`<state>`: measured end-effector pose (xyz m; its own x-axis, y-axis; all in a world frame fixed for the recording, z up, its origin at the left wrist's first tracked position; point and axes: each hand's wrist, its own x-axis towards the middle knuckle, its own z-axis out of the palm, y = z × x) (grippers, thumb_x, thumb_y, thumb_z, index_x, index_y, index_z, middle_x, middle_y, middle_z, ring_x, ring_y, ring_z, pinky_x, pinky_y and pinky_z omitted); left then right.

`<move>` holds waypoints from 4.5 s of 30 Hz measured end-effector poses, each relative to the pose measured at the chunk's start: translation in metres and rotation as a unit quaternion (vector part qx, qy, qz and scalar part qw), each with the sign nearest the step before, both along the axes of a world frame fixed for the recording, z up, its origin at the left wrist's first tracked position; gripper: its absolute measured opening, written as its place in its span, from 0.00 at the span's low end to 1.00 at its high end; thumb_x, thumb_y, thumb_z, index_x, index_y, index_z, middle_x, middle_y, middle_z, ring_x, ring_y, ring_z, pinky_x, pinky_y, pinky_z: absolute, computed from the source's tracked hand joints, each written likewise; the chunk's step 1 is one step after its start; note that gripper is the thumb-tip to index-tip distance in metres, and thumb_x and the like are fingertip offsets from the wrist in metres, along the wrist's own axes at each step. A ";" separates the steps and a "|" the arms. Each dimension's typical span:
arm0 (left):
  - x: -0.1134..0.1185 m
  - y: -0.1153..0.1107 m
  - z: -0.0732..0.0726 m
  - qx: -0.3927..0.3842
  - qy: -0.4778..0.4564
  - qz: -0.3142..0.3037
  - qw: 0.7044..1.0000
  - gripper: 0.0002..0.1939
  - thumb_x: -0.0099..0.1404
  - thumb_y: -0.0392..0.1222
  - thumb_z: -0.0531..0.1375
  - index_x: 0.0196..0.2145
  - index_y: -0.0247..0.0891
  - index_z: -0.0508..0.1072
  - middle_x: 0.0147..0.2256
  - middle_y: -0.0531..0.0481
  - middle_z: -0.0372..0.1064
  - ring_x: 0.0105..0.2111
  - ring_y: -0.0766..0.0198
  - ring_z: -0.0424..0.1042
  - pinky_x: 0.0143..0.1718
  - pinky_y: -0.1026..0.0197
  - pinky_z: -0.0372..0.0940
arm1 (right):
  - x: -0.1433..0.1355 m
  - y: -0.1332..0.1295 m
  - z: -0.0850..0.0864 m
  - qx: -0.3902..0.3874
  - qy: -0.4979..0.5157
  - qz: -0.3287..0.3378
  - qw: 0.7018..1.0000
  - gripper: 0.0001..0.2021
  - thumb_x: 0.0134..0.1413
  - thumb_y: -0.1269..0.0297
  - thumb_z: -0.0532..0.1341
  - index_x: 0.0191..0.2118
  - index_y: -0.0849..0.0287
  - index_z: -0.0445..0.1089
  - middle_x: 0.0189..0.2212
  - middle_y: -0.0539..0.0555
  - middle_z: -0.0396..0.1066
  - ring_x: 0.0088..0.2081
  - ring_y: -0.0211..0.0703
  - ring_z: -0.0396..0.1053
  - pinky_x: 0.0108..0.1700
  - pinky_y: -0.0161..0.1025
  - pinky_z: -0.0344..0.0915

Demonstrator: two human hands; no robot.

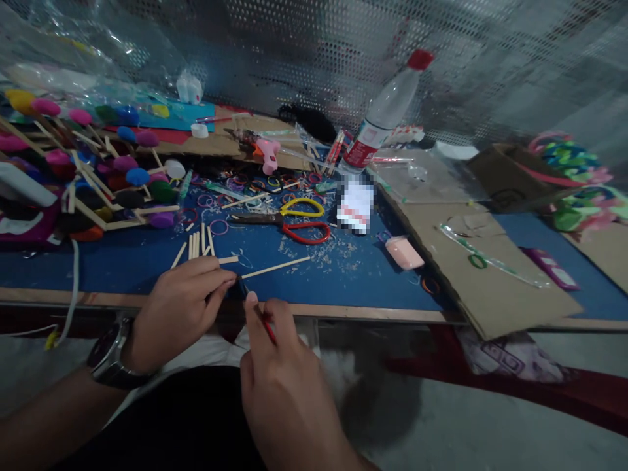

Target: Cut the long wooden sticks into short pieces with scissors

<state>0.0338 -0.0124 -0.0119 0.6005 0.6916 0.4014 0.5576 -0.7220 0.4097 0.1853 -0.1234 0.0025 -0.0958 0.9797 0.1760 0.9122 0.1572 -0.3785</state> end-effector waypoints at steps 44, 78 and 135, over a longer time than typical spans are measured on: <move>-0.003 -0.003 -0.001 -0.017 -0.031 0.016 0.999 0.07 0.72 0.34 0.54 0.38 0.35 0.72 0.35 0.47 0.68 0.37 0.60 0.69 0.39 0.56 0.66 | 0.116 0.007 -0.007 0.162 -0.064 -0.101 0.979 0.18 0.65 0.67 0.54 0.58 0.58 0.70 0.43 0.61 0.70 0.40 0.49 0.73 0.38 0.41 0.71; -0.007 0.105 0.065 -0.127 0.069 -0.107 0.984 0.19 0.75 0.45 0.47 0.27 0.39 0.64 0.22 0.56 0.63 0.22 0.67 0.62 0.24 0.64 0.53 | 0.056 0.177 0.052 0.027 -0.082 0.253 0.964 0.10 0.61 0.77 0.52 0.37 0.60 0.69 0.30 0.51 0.73 0.28 0.40 0.67 0.29 0.37 0.50; -0.003 0.110 0.040 -0.434 -0.521 -0.014 0.735 0.24 0.68 0.51 0.59 0.20 0.38 0.56 0.18 0.57 0.49 0.19 0.70 0.51 0.21 0.65 0.51 | 0.119 0.199 0.016 -0.068 -0.144 0.154 0.975 0.15 0.50 0.75 0.63 0.46 0.63 0.75 0.45 0.65 0.77 0.50 0.59 0.72 0.54 0.55 0.67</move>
